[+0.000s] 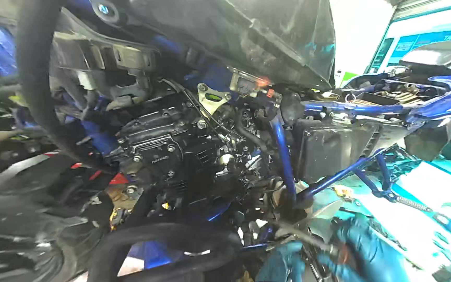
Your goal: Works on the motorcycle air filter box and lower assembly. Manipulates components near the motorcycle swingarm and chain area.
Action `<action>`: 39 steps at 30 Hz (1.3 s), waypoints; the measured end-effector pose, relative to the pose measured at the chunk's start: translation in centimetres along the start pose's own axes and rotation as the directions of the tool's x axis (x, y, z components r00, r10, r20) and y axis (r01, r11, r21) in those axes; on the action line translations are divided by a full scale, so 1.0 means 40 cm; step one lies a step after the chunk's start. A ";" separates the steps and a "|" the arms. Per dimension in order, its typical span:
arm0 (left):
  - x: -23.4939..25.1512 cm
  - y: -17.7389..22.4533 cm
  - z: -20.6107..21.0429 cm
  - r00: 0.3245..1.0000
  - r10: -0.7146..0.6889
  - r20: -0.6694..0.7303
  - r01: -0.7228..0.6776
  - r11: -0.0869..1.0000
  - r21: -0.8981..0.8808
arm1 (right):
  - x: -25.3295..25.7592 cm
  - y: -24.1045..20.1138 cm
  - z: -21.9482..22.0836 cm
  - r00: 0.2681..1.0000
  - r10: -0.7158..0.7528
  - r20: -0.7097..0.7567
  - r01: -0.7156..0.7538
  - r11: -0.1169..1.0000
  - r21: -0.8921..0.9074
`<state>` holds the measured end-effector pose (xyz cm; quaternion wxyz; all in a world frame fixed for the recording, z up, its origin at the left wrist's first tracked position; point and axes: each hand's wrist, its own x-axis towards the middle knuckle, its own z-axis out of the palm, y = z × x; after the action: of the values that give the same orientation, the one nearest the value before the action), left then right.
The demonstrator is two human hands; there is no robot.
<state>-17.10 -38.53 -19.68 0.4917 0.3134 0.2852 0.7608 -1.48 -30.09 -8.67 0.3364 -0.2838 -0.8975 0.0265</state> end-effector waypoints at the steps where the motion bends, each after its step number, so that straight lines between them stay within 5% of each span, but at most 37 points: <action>1: 0.017 0.016 0.039 0.999 0.035 0.013 -0.035 0.999 0.011 | -0.039 -0.015 -0.007 0.991 0.091 0.098 -0.092 0.996 0.005; 4: 0.053 0.035 0.147 0.999 0.040 0.012 -0.041 0.998 0.057 | -0.106 0.001 -0.031 0.905 0.331 0.268 -0.339 0.940 -0.016; 9: 0.108 0.021 0.232 1.000 0.002 0.026 -0.002 1.000 0.017 | -0.166 0.021 -0.072 0.899 0.391 0.200 -0.410 0.910 0.067; 12: 0.183 0.054 0.269 1.000 0.012 -0.008 -0.013 0.985 -0.174 | -0.160 -0.010 -0.121 0.972 0.236 -0.023 -0.230 0.963 0.143; 15: 0.243 0.107 0.297 1.000 -0.001 0.012 0.004 0.969 -0.246 | -0.120 -0.039 -0.122 0.937 0.111 -0.332 -0.069 0.989 0.134; 20: 0.330 0.191 0.263 0.987 -0.062 0.147 0.089 0.979 -0.185 | -0.004 -0.073 -0.092 0.859 0.088 -0.505 -0.084 0.996 0.031; 25: 0.386 0.194 0.227 0.975 -0.059 0.213 0.126 0.940 -0.318 | 0.056 -0.121 -0.069 0.833 0.104 -0.543 -0.162 0.985 -0.059; 28: 0.505 0.029 0.116 0.802 0.243 0.545 0.112 0.836 -0.537 | 0.079 -0.158 -0.058 0.814 0.134 -0.565 -0.238 0.965 -0.114; 29: 0.509 0.022 0.113 0.803 0.234 0.548 0.115 0.842 -0.528 | 0.081 -0.160 -0.057 0.815 0.133 -0.563 -0.245 0.961 -0.127; 31: 0.435 0.134 0.177 0.945 -0.081 0.318 0.185 0.932 -0.312 | 0.082 -0.161 -0.053 0.818 0.127 -0.561 -0.250 0.957 -0.147; 32: 0.423 0.161 0.199 0.961 -0.127 0.247 0.196 0.941 -0.276 | 0.083 -0.163 -0.051 0.818 0.133 -0.560 -0.253 0.957 -0.142; 37: 0.510 0.017 0.125 0.883 0.079 0.463 0.165 0.871 -0.464 | 0.082 -0.182 -0.041 0.792 0.156 -0.590 -0.274 0.955 -0.114; 39: 0.519 0.005 0.122 0.890 0.035 0.454 0.216 0.846 -0.488 | 0.085 -0.182 -0.036 0.787 0.135 -0.602 -0.267 0.954 -0.135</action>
<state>-20.18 -18.73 -12.34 0.6466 0.3186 -0.0396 0.6920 -6.23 -34.62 -3.82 0.5594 -0.4070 -0.7116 -0.1226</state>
